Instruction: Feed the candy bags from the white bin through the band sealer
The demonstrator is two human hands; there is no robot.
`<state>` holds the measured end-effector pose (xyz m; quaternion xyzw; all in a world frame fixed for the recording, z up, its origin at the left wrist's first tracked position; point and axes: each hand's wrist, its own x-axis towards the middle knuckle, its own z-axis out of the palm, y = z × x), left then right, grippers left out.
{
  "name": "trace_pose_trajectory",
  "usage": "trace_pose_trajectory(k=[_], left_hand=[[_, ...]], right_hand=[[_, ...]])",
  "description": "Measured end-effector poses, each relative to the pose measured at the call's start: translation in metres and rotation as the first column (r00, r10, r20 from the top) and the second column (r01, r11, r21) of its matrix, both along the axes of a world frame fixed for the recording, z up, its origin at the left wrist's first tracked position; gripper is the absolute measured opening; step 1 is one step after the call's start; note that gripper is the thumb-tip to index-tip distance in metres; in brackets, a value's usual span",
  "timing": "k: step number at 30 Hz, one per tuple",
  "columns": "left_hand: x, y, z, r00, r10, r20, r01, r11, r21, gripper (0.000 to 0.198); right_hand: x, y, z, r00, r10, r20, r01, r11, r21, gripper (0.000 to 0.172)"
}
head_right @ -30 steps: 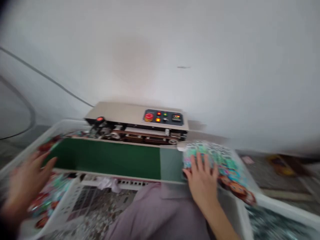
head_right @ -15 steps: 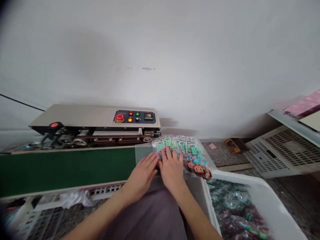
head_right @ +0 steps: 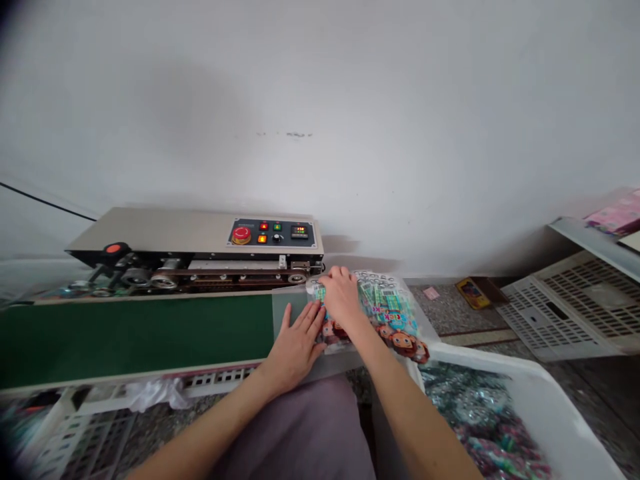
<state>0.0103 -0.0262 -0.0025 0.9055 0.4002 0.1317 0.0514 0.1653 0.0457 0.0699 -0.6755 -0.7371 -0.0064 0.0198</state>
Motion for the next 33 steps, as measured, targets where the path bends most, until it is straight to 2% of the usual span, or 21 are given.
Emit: trace_pose_trajectory(k=[5,10,13,15,20,26,29,33], left_hand=[[0.002,-0.001,-0.004,1.0,0.003,0.016,-0.003,1.0,0.002,0.061],[0.003,0.001,-0.001,0.999,0.017,0.031,-0.016,1.0,-0.015,0.06],[0.002,0.001,0.004,0.999,0.038,0.037,-0.037,0.999,-0.027,0.059],[0.001,0.002,0.007,0.998,0.06,0.035,-0.059,0.998,-0.029,0.06],[-0.002,0.002,0.006,0.998,0.065,0.01,-0.065,0.998,-0.025,0.06],[-0.001,0.003,0.007,0.998,0.07,-0.007,-0.07,0.998,-0.008,0.057],[0.005,0.003,0.011,0.995,0.096,-0.004,-0.096,0.995,-0.016,0.055],[0.014,0.006,0.009,0.998,0.063,0.017,-0.063,0.998,-0.014,0.054]], right_hand=[[0.002,0.002,0.001,0.998,-0.059,-0.002,0.059,0.998,-0.027,0.041],[0.004,-0.037,-0.003,0.989,0.034,0.145,-0.05,0.993,0.111,0.037],[0.009,-0.058,-0.007,0.971,-0.018,0.236,-0.019,0.988,0.151,0.037],[0.01,-0.064,-0.009,0.97,-0.045,0.24,0.004,0.986,0.168,0.038],[0.005,-0.065,-0.013,0.968,0.169,0.184,-0.19,0.976,0.104,0.044],[0.016,-0.075,-0.015,0.963,0.004,0.27,-0.043,0.99,0.137,0.043],[0.022,-0.081,-0.016,0.96,-0.017,0.278,-0.023,0.99,0.141,0.044],[0.016,-0.074,-0.009,0.962,-0.012,0.274,-0.028,0.989,0.142,0.044]])
